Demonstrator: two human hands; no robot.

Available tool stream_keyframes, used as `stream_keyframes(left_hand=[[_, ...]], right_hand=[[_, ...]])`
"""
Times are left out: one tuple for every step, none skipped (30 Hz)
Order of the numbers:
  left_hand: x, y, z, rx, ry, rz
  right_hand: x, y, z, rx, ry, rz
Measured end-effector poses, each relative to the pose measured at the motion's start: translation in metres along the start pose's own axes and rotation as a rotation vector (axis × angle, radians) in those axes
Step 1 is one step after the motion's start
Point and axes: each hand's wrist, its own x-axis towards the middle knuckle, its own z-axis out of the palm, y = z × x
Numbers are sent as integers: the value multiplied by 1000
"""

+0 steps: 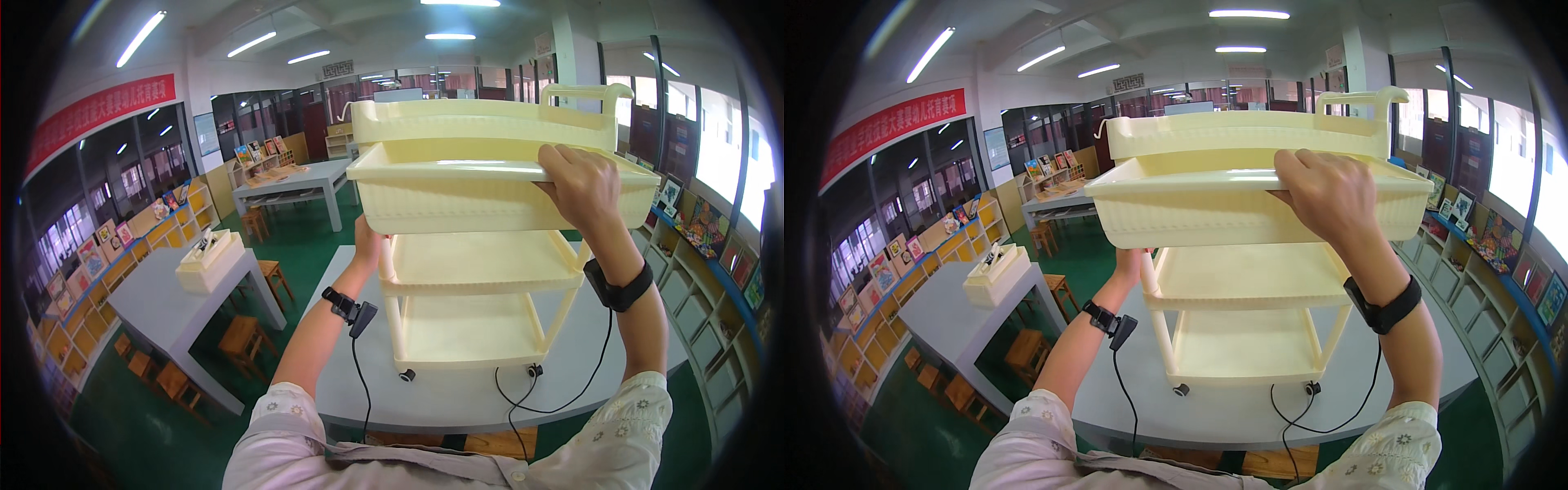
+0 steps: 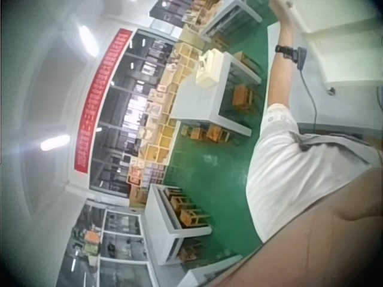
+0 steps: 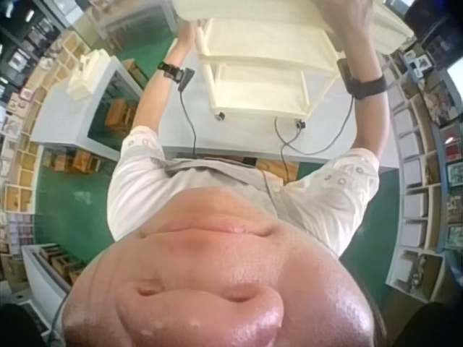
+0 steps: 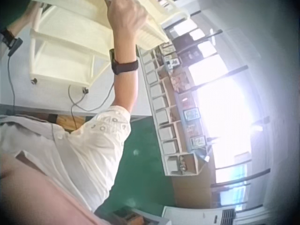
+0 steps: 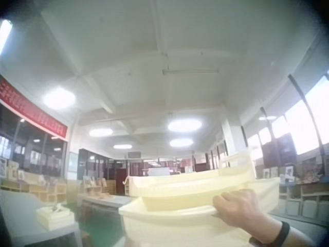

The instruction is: Assemble a plastic multi-tier storage cart by attaching wheels, pillars, and shelves.

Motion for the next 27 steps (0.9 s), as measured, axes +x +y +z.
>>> stream_keyframes(left_hand=[[-1,-2,1,8,62,14],[0,-3,4,14,118,30],[1,-3,5,11,109,26],[2,-2,6,55,146,94],[2,-2,5,99,182,160],[5,-6,-3,68,141,130],[6,-8,-4,63,130,126],[8,-13,-2,-3,150,104],[9,-18,-3,-68,171,86],[12,-18,-9,-106,10,47],[11,-18,-10,-118,-5,44],[11,-21,-4,-96,55,47],[11,-23,2,-75,114,48],[14,-29,-8,9,181,124],[15,-33,-25,103,257,199],[15,-32,-25,29,249,165],[16,-31,-19,-45,241,125],[13,-29,-16,-55,230,116],[9,-28,-15,-62,234,71],[9,-22,-16,-65,236,36],[10,-17,-18,-66,228,35],[9,-12,-21,-80,185,5],[6,-7,-21,-93,149,-32],[6,-4,-18,-83,84,9],[5,-3,-14,-82,90,2],[3,3,-6,-40,158,34],[2,4,-2,-2,226,63]], right_hand=[[-2,-1,1,0,-6,3],[-3,-1,3,2,-17,-3],[-4,-2,3,5,-28,-8],[-4,-2,4,-3,-33,-3],[-2,-1,4,-1,-70,-13],[0,-1,3,0,-106,-21],[2,-2,1,-9,-113,-15],[3,-2,1,-12,-129,-20],[5,-1,-1,-15,-141,-27],[5,2,-2,-31,-147,-23],[2,5,0,29,-67,1],[-3,10,2,79,8,22],[-10,8,10,62,51,16],[-11,-1,15,24,60,19],[-8,-12,20,-2,74,24],[-6,-12,19,2,52,35],[-6,-10,19,7,27,47],[-4,-13,19,-6,15,50],[-1,-17,21,-2,10,32],[4,-19,18,0,15,14],[6,-18,13,-6,13,18],[9,-17,8,8,-6,13],[10,-17,7,31,-30,7],[7,-9,9,37,10,14],[1,1,11,44,4,13],[-5,11,16,55,-8,11],[-10,16,20,63,-27,9]])
